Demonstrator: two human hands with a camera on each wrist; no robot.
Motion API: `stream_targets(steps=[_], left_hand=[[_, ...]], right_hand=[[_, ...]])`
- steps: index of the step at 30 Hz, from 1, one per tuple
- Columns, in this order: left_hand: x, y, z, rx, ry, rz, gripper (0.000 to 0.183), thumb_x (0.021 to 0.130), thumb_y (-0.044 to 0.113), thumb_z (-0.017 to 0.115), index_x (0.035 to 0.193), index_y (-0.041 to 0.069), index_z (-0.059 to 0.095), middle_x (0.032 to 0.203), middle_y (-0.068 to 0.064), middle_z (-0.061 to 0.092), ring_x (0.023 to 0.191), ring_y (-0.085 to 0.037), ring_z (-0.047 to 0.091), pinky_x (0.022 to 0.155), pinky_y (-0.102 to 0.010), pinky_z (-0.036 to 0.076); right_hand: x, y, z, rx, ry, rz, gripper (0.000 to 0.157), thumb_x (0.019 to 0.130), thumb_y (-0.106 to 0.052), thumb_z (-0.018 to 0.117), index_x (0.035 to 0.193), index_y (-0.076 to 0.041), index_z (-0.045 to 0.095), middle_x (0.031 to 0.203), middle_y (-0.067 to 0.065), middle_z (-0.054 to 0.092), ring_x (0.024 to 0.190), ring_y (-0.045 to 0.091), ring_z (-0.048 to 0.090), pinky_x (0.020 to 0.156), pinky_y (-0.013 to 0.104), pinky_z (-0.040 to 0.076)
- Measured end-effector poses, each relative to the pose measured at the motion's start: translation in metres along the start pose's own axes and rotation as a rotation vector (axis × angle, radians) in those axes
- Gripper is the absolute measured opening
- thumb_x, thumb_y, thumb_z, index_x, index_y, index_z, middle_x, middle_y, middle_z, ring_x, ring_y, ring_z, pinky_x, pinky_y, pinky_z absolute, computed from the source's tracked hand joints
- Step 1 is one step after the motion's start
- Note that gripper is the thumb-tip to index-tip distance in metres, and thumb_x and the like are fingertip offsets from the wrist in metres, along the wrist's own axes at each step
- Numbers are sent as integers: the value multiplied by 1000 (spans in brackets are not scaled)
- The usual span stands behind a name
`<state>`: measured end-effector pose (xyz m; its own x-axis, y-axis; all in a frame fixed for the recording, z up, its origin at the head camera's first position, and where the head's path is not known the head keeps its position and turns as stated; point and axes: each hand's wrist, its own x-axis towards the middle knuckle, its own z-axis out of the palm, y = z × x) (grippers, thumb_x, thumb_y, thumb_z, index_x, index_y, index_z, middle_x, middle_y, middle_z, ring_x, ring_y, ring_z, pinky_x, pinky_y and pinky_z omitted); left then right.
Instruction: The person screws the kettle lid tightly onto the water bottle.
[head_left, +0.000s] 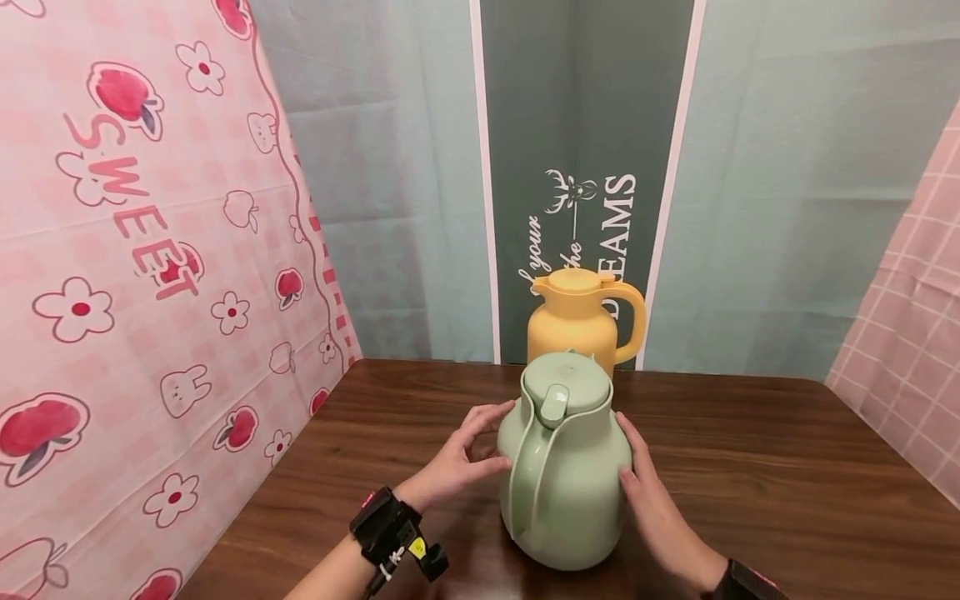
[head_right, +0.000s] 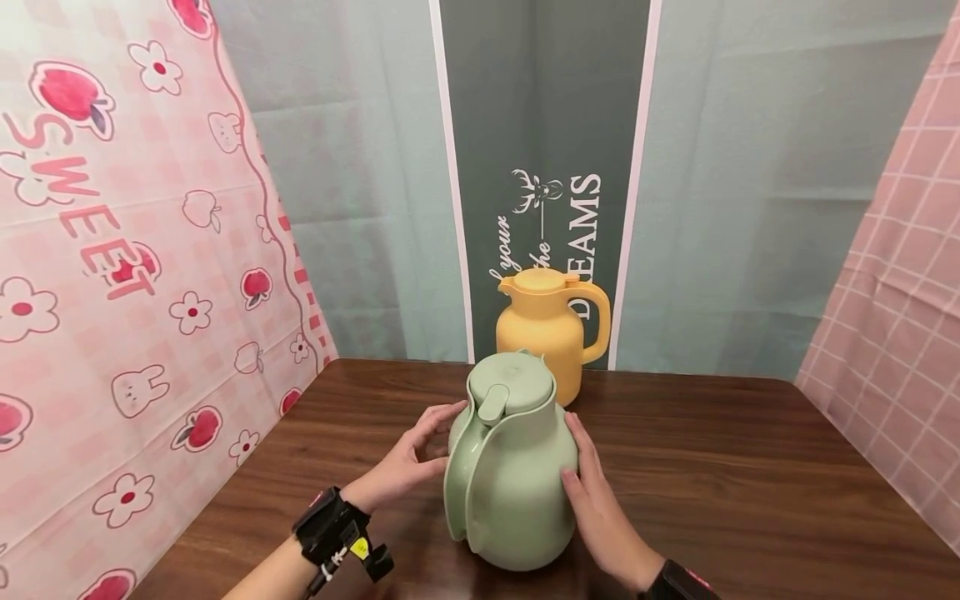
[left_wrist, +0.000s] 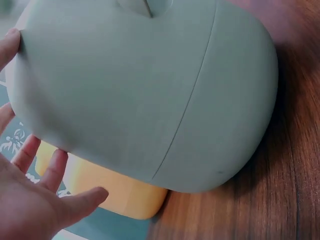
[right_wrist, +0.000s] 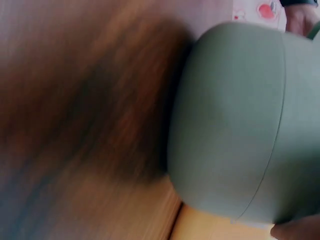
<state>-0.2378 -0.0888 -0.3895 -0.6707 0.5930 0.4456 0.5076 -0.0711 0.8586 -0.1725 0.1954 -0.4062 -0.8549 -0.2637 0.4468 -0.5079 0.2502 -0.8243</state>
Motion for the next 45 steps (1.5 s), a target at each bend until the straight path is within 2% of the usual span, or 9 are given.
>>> stream_targets(steps=[8,11,16,21,26,31,38,42,45], left_hand=[[3,3,-2,40,23,26,48,96,8,55,141,3,38,136,-15,35,121,-29,42,99,-40,39],[10,4,-6,4,52,-44,43,102,12,42,143,2,36,144,-16,33,132,-33,33,103,-44,34],[29,3,-7,-103,56,-193,48,105,27,30,151,14,24,155,-5,20,141,-27,20,108,-52,24],[44,-2,-2,-90,2,-254,51,105,37,26,152,16,22,155,-3,23,140,-20,21,110,-44,23],[49,-4,6,-3,28,-274,55,105,38,26,150,5,25,153,-8,26,140,-19,21,111,-39,18],[47,-3,11,-6,38,-253,54,105,38,25,150,8,26,153,-6,27,139,-18,23,110,-38,21],[34,0,13,49,-2,-161,48,106,31,24,152,17,20,157,3,14,141,-12,12,112,-37,17],[24,3,14,135,26,-135,48,106,29,27,152,19,18,158,0,7,142,-12,7,112,-43,12],[18,3,15,182,42,-124,48,106,29,30,152,22,19,158,-2,8,143,-14,7,112,-46,13]], right_hand=[[1,-7,0,-61,24,-9,57,105,-10,30,153,-29,6,157,10,2,137,-4,5,96,4,14],[-6,-21,10,-153,107,-62,65,100,-7,44,153,-25,10,157,9,-1,140,4,-2,105,18,12],[-20,-35,31,-362,144,-255,74,88,-7,61,151,-8,22,157,19,-2,143,29,-6,110,42,2],[-26,-32,41,-527,130,-306,74,89,-13,61,151,-5,22,155,24,2,142,35,-10,109,24,-6],[-23,-26,36,-580,136,-392,68,98,-24,49,148,7,15,153,30,5,142,38,-7,110,23,-5],[-20,-26,29,-500,127,-344,66,101,-19,42,149,7,6,155,26,1,142,36,-9,112,27,-6],[-6,-28,14,-147,53,-31,57,106,-20,26,153,-28,-4,158,4,-9,141,24,-16,97,73,-3],[8,-22,7,-102,24,-31,52,107,-16,20,153,-30,2,158,0,-4,141,12,-6,111,44,7],[16,-13,1,-86,-3,-81,54,105,-8,25,153,-26,6,157,2,-1,140,5,0,108,33,15]])
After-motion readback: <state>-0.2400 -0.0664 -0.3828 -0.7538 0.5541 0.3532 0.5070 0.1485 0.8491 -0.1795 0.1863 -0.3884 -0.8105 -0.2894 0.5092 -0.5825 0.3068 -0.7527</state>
